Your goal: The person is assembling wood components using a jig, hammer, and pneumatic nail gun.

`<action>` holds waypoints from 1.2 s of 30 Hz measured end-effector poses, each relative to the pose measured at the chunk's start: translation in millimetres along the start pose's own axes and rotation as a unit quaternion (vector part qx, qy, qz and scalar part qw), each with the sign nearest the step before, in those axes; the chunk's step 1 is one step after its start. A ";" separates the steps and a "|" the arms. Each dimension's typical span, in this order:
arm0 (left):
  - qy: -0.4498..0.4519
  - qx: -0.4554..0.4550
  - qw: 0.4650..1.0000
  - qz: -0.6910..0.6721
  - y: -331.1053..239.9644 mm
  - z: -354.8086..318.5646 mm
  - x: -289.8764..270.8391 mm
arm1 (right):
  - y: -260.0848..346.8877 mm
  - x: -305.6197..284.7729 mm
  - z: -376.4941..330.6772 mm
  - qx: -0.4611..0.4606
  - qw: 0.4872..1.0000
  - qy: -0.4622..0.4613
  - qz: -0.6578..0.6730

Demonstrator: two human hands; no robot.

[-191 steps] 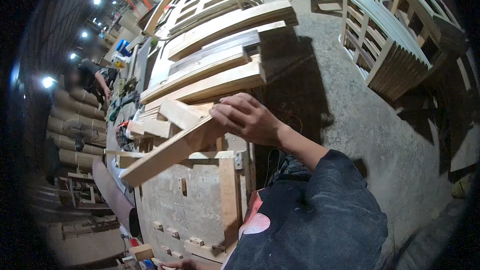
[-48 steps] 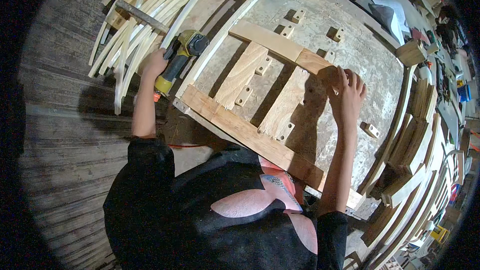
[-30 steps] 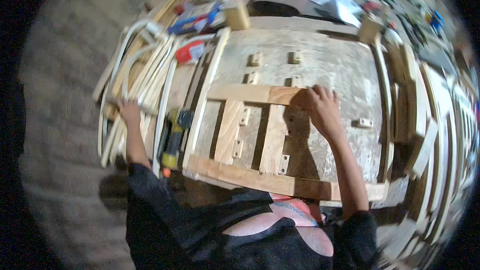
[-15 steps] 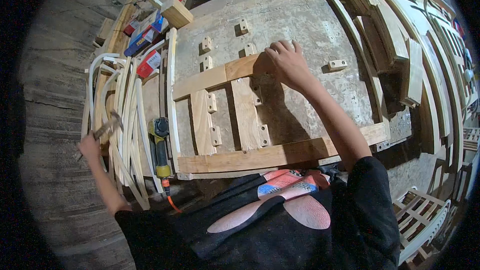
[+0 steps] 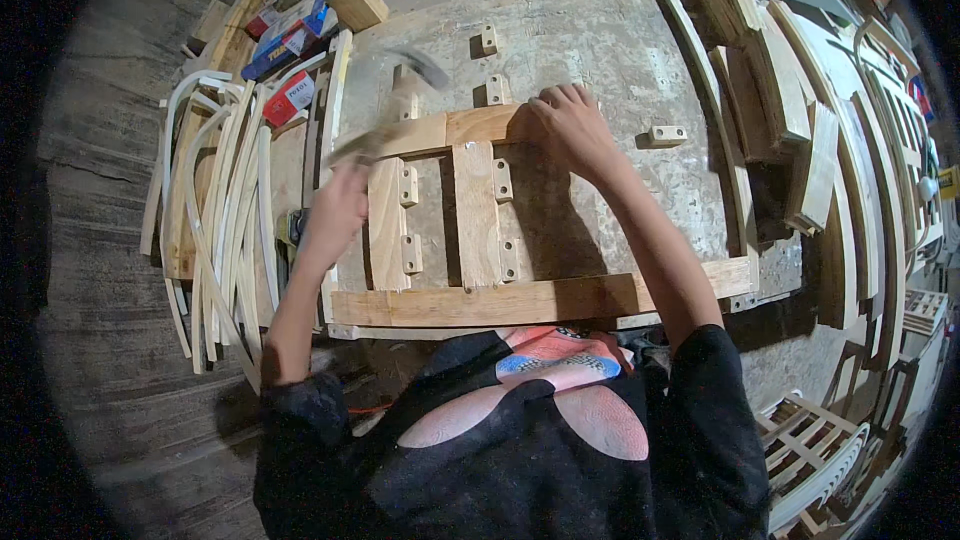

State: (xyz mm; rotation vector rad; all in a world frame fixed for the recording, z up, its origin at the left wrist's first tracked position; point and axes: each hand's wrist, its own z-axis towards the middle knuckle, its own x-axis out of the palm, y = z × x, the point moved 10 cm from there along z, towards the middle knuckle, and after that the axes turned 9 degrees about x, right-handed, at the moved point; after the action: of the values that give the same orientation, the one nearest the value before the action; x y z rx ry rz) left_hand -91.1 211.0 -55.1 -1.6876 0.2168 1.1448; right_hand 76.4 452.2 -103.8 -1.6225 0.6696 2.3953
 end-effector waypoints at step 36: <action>0.128 -0.027 0.948 0.291 125.3 59.3 -139.8 | 4.1 7.9 7.9 -0.016 0.999 0.019 0.025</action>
State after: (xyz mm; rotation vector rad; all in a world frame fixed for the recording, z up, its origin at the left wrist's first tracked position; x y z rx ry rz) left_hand -277.2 152.2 -29.1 -1.8794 0.9027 1.3538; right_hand 65.1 451.4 -107.5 -1.6862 0.6910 2.4283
